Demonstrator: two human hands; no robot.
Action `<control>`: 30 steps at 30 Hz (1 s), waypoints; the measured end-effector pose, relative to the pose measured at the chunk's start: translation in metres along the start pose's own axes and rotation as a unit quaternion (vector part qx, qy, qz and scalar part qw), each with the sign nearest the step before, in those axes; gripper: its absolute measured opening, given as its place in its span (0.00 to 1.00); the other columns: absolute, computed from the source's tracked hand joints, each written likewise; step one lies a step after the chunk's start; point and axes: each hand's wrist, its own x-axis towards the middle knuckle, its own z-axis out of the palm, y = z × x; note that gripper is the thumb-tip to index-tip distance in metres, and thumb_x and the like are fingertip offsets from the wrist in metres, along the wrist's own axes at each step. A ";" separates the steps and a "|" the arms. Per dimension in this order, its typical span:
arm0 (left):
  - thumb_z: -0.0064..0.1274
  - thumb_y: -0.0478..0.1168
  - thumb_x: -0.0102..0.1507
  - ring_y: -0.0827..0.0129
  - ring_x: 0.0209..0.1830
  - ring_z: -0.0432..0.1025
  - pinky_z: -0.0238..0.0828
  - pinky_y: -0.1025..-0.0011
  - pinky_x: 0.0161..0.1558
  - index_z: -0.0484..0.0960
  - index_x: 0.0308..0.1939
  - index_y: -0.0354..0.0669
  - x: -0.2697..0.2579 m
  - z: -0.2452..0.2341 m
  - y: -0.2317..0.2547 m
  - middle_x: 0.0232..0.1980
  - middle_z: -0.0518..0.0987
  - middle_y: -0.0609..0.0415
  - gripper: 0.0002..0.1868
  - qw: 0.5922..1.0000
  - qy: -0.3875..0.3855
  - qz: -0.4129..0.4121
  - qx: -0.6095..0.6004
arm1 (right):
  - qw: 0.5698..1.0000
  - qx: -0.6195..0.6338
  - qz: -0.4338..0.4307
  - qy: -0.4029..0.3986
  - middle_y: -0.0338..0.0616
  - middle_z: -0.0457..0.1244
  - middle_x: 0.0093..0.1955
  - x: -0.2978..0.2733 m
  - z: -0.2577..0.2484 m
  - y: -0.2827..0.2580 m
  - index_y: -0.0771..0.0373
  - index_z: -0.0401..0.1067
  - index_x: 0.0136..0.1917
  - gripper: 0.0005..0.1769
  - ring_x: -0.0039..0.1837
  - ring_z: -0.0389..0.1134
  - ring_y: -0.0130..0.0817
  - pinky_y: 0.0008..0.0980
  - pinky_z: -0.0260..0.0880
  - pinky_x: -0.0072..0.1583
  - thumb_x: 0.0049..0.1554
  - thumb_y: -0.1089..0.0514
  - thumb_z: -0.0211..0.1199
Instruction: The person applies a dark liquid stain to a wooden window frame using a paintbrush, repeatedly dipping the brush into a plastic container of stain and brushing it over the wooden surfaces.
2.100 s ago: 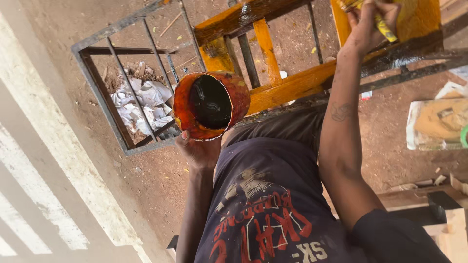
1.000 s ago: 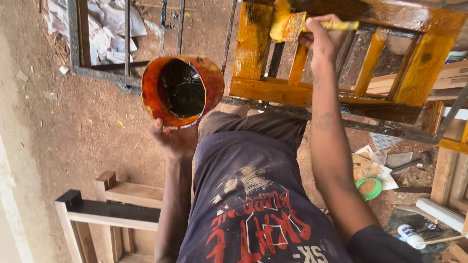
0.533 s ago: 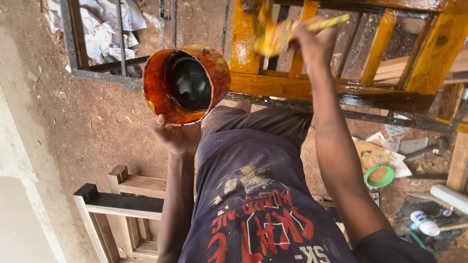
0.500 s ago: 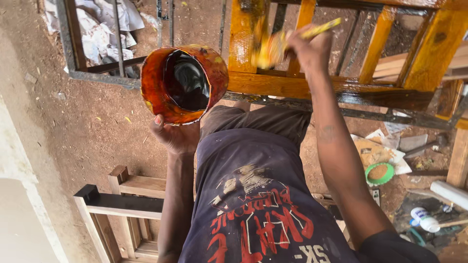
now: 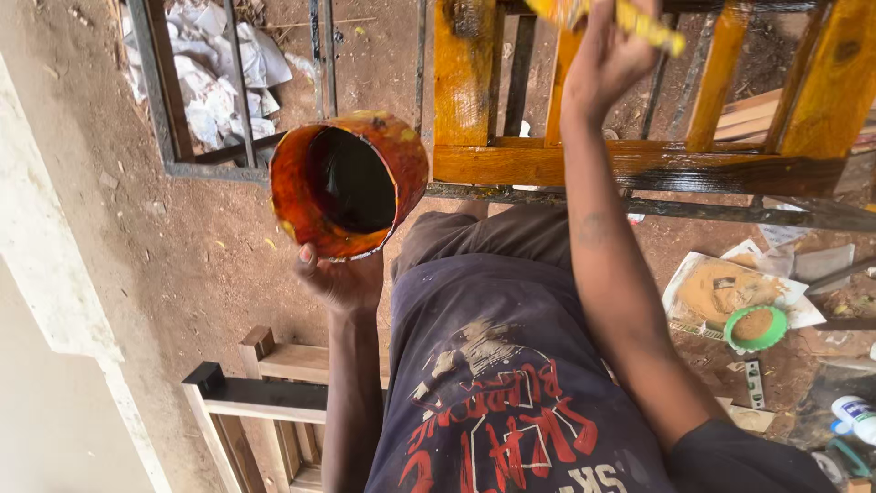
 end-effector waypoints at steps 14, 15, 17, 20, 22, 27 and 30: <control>0.62 0.56 0.60 0.63 0.78 0.61 0.53 0.55 0.82 0.65 0.77 0.49 0.007 0.003 -0.003 0.77 0.67 0.56 0.44 0.998 -0.054 -0.011 0.014 | 0.836 -0.320 0.194 -0.401 0.44 0.70 0.43 0.056 -0.026 -0.109 0.63 0.77 0.49 0.10 0.41 0.74 0.24 0.26 0.75 0.42 0.59 0.55 0.71; 0.62 0.56 0.60 0.63 0.78 0.61 0.53 0.55 0.82 0.65 0.77 0.49 0.006 0.006 -0.004 0.77 0.67 0.56 0.44 0.998 -0.054 -0.009 0.009 | 0.874 -0.235 0.225 -0.361 0.43 0.72 0.46 0.058 -0.023 -0.106 0.61 0.77 0.52 0.10 0.44 0.78 0.22 0.26 0.78 0.46 0.59 0.56 0.70; 0.61 0.56 0.59 0.60 0.77 0.62 0.55 0.52 0.79 0.65 0.76 0.48 0.004 0.009 -0.006 0.76 0.68 0.54 0.44 0.998 -0.064 -0.007 0.005 | 0.785 -0.352 0.248 -0.445 0.47 0.71 0.44 0.035 0.002 -0.094 0.64 0.76 0.48 0.13 0.41 0.73 0.28 0.30 0.75 0.42 0.57 0.54 0.73; 0.61 0.56 0.60 0.62 0.78 0.61 0.53 0.54 0.82 0.65 0.77 0.47 0.005 0.009 -0.017 0.77 0.67 0.56 0.44 0.999 -0.050 0.002 -0.010 | 0.713 -0.423 0.249 -0.501 0.48 0.70 0.42 0.029 -0.004 -0.091 0.63 0.77 0.46 0.13 0.38 0.70 0.31 0.33 0.72 0.39 0.55 0.53 0.74; 0.61 0.55 0.60 0.62 0.79 0.61 0.53 0.54 0.82 0.65 0.77 0.48 0.003 0.009 -0.020 0.77 0.67 0.56 0.43 0.999 -0.044 0.010 -0.013 | 0.749 -0.381 0.220 -0.495 0.45 0.71 0.42 0.033 0.000 -0.085 0.58 0.79 0.46 0.09 0.39 0.71 0.28 0.32 0.73 0.41 0.56 0.53 0.72; 0.60 0.56 0.59 0.60 0.77 0.62 0.57 0.49 0.78 0.65 0.75 0.53 0.008 0.016 -0.036 0.76 0.68 0.56 0.41 0.996 -0.059 -0.031 -0.055 | 0.766 -0.338 0.041 -0.546 0.45 0.71 0.39 0.039 -0.017 -0.066 0.61 0.80 0.46 0.14 0.39 0.71 0.35 0.39 0.73 0.44 0.54 0.50 0.77; 0.60 0.56 0.63 0.63 0.76 0.61 0.56 0.51 0.80 0.67 0.78 0.49 0.003 0.032 -0.048 0.75 0.68 0.54 0.42 0.997 -0.079 -0.001 0.002 | 0.695 -0.388 0.180 -0.578 0.43 0.70 0.39 0.060 -0.052 -0.071 0.59 0.78 0.46 0.16 0.39 0.71 0.35 0.40 0.74 0.44 0.55 0.47 0.76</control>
